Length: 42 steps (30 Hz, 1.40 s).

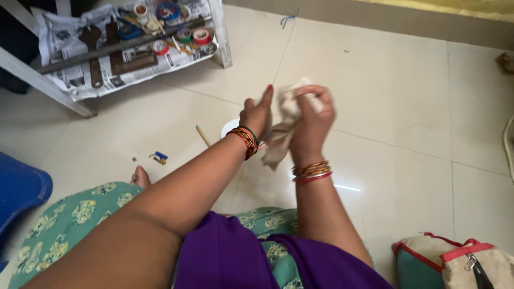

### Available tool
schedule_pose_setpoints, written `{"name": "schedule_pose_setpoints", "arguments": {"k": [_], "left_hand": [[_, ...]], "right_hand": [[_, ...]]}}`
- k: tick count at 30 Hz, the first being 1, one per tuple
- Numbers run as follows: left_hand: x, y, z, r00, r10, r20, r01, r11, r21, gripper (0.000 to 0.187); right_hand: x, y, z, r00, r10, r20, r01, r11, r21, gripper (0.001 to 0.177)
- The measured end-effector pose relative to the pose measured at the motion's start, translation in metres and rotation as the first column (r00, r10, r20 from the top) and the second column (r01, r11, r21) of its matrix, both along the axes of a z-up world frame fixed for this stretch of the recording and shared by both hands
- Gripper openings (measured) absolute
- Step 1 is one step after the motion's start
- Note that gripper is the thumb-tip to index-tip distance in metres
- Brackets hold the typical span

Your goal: The person assembles a white electrical fixture by connecting wires to a socket and inserting a bulb. They then clean the fixture and the surrounding floor area with a cloth.

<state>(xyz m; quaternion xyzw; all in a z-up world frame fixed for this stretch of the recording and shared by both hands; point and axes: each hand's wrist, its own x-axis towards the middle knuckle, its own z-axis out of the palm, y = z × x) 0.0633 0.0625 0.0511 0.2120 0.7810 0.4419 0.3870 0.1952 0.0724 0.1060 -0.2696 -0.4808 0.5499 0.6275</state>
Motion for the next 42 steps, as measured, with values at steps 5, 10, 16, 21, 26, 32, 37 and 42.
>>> {"name": "schedule_pose_setpoints", "arguments": {"k": [5,10,16,21,26,32,37,42], "left_hand": [[0.025,-0.017,-0.058,0.877,-0.416,-0.238,0.275,0.844,-0.461,0.095],[0.028,-0.012,-0.110,0.779,-0.524,-0.345,0.363,0.825,-0.433,0.063],[-0.017,-0.018,-0.066,0.624,-0.543,-0.562,0.147,0.788,-0.598,0.084],[-0.035,-0.030,-0.030,0.887,-0.326,-0.327,0.072,0.797,-0.599,0.121],[-0.037,-0.037,-0.027,0.884,-0.346,-0.314,0.125,0.823,-0.554,0.113],[-0.046,-0.044,-0.036,0.826,-0.330,-0.456,0.086,0.875,-0.477,0.087],[-0.054,-0.044,-0.042,0.809,-0.328,-0.488,0.081,0.884,-0.460,0.086],[-0.064,-0.039,-0.061,0.744,-0.393,-0.541,0.070,0.850,-0.521,0.066]], "right_hand": [[0.010,0.026,-0.007,0.975,-0.200,-0.096,0.133,0.872,-0.471,0.012],[0.003,0.028,-0.021,0.984,-0.144,-0.107,0.091,0.915,-0.393,0.016],[0.004,0.029,-0.021,0.983,-0.155,-0.097,0.102,0.905,-0.413,0.018],[0.000,0.026,-0.021,0.993,-0.105,-0.055,0.068,0.885,-0.460,0.018],[-0.002,0.028,-0.025,0.995,-0.081,-0.052,0.049,0.889,-0.456,0.018],[-0.001,0.030,-0.034,0.993,-0.062,-0.097,0.012,0.891,-0.453,0.017],[-0.002,0.032,-0.036,0.994,-0.048,-0.103,-0.006,0.881,-0.472,0.017],[0.000,0.034,-0.037,0.993,-0.066,-0.097,0.015,0.891,-0.454,0.018]]}}
